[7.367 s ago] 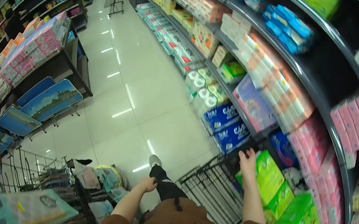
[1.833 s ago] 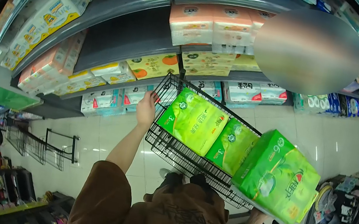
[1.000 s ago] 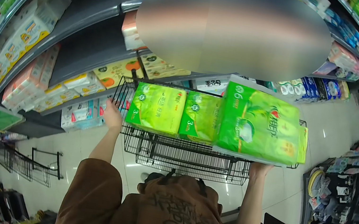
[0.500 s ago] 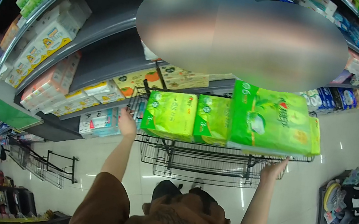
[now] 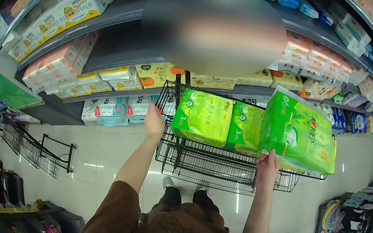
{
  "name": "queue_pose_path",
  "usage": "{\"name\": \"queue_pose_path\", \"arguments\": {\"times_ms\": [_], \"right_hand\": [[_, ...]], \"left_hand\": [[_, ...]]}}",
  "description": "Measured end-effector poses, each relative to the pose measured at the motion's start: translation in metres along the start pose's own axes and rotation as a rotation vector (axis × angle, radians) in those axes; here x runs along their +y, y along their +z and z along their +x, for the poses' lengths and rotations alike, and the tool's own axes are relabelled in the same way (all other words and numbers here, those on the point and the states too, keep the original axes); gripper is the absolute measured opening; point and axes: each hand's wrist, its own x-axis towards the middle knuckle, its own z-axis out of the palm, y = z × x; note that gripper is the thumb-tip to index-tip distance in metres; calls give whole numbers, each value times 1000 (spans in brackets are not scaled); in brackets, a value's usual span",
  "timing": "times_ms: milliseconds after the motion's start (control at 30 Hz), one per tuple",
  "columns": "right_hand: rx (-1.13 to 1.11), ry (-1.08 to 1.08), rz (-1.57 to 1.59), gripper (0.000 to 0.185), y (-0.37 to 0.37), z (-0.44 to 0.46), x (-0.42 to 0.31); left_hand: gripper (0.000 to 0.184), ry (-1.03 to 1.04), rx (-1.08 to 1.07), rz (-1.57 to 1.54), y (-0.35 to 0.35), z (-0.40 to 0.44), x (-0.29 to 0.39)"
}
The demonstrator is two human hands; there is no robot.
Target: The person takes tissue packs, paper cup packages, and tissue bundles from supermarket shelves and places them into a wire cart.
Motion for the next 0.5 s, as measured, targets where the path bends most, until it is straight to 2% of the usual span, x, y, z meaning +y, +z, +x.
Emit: {"name": "queue_pose_path", "arguments": {"times_ms": [67, 167, 233, 333, 367, 433, 467, 500], "right_hand": [[-28, -46, 27, 27, -13, -11, 4], [37, -8, 22, 32, -9, -66, -4], [12, 18, -202, 40, -18, -111, 0], [19, -30, 15, 51, -28, -155, 14], [78, -64, 135, 54, -24, -159, 14], [183, -100, 378, 60, -6, -167, 11], [174, -105, 318, 71, -7, -160, 16], [191, -83, 199, 71, -5, -153, 21]], "left_hand": [[13, -54, -57, 67, -8, 1, 9], [12, -19, -49, -37, 4, 3, -9], [11, 15, -87, -43, 1, 4, -11], [10, 21, -102, -10, -22, 3, 9], [11, -9, -155, -59, -12, 4, -2], [13, 70, -111, -188, -1, 5, -18], [18, 11, -195, -267, -6, 7, -19], [22, -45, -276, -347, -11, 10, -20]]}}
